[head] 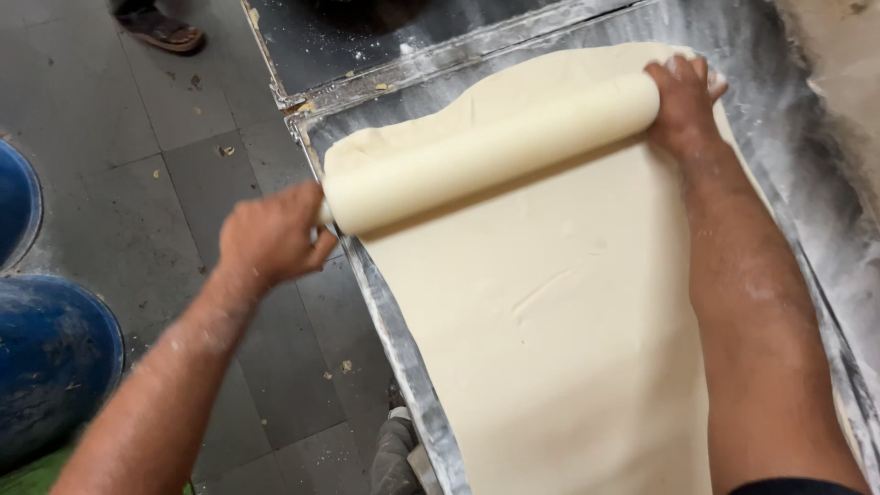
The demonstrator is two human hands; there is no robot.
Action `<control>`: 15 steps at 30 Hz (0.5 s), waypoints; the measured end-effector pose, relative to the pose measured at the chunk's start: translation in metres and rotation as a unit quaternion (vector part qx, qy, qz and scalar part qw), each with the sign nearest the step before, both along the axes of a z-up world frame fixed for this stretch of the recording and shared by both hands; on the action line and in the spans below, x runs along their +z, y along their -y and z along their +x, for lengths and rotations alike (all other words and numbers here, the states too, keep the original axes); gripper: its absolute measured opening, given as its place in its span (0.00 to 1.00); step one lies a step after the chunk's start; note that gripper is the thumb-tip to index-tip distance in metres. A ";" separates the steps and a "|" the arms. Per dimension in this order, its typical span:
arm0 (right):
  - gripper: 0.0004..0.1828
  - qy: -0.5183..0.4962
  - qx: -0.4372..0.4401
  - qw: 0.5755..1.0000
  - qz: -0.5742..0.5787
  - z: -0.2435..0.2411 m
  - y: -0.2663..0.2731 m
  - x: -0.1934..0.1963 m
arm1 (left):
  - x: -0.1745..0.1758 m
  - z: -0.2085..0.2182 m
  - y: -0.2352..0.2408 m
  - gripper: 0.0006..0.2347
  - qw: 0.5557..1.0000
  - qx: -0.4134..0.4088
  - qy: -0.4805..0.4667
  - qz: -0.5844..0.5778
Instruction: The person uses a rolling pin to flatten a large sheet of dough on a floured metal table. They repeatedly roll the dough back and forth, occasionally lifting and repositioning it to ensure even thickness. The person also sprinkles flour onto the surface and the dough to prevent sticking.
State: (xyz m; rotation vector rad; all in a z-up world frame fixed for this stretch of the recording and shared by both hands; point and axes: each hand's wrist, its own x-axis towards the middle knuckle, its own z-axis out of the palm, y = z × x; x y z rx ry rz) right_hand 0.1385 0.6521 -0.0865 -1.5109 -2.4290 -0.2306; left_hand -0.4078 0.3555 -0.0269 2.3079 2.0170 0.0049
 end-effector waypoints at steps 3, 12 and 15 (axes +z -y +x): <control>0.21 0.007 -0.036 0.998 -0.050 -0.034 -0.039 0.007 | 0.003 -0.030 -0.040 0.16 0.999 -0.005 0.014 0.049; 0.35 0.047 0.025 0.999 -0.004 -0.004 0.032 0.016 | 0.012 0.002 0.009 0.17 0.999 0.013 0.034 -0.035; 0.20 0.084 -0.077 0.984 -0.136 0.029 0.111 0.024 | 0.011 0.042 0.078 0.16 0.992 0.021 0.059 -0.106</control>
